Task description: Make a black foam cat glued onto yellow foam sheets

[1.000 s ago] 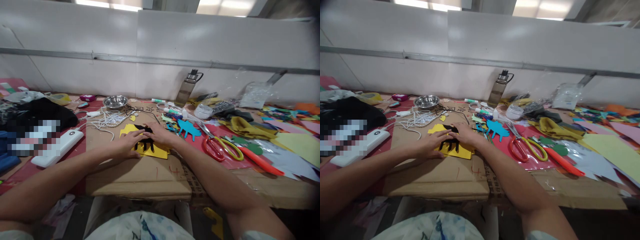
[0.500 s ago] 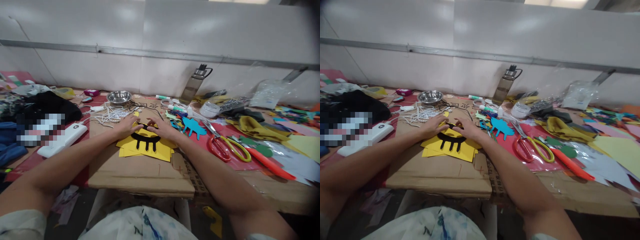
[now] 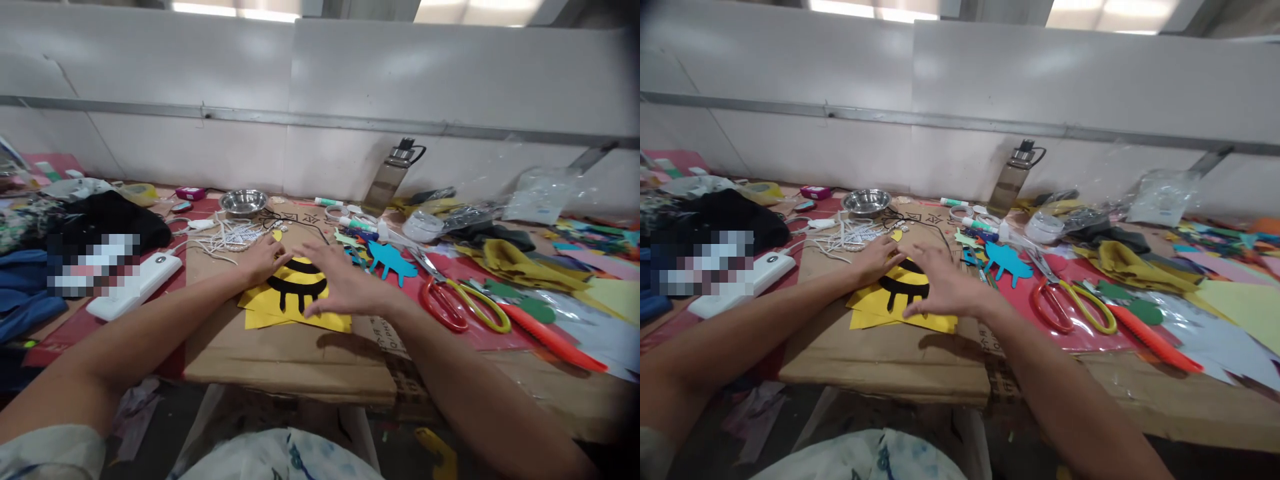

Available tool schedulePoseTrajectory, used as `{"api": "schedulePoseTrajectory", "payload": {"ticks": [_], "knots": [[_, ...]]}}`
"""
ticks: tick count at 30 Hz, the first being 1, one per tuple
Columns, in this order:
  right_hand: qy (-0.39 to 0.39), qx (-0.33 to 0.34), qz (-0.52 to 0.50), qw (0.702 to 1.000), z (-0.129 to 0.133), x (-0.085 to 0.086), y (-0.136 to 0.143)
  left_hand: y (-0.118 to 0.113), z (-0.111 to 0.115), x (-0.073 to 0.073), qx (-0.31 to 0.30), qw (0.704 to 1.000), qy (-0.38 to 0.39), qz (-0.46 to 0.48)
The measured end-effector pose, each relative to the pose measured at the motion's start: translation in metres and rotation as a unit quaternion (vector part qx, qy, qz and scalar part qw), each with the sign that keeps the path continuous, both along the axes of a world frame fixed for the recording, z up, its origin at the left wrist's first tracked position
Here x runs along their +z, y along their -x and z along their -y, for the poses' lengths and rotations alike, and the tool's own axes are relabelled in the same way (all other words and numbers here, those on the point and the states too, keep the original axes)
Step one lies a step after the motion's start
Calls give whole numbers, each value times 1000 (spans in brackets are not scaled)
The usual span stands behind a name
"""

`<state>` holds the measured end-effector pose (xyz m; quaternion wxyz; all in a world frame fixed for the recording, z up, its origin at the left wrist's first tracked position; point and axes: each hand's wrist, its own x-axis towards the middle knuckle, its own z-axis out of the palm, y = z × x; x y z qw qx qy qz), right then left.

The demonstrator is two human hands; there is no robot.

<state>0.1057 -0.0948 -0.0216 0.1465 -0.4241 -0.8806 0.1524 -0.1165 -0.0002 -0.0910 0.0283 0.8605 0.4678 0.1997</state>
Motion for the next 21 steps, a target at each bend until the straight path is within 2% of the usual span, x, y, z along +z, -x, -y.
{"api": "schedulePoseTrajectory", "payload": {"ticks": [2,4,9,14,17,19,21], "knots": [[52,5,105,993,9,-6,4,-2,-2,-1,2,1000,-6,-3],[79,16,161,984,13,-11,4,-4,-3,0,3,1000,-11,-3],[27,-5,166,986,10,-23,-10,-11,-3,6,12,1000,-8,-4],[-34,16,91,995,4,-38,-27,-16,-2,10,42,999,8,-7],[-30,44,45,998,1,-44,-36,-18,0,7,55,998,15,-7],[-40,56,-32,997,-4,-47,-40,-18,1,5,62,998,16,-5],[-78,33,-155,984,-8,-51,-42,-18,2,4,60,998,16,2]]}}
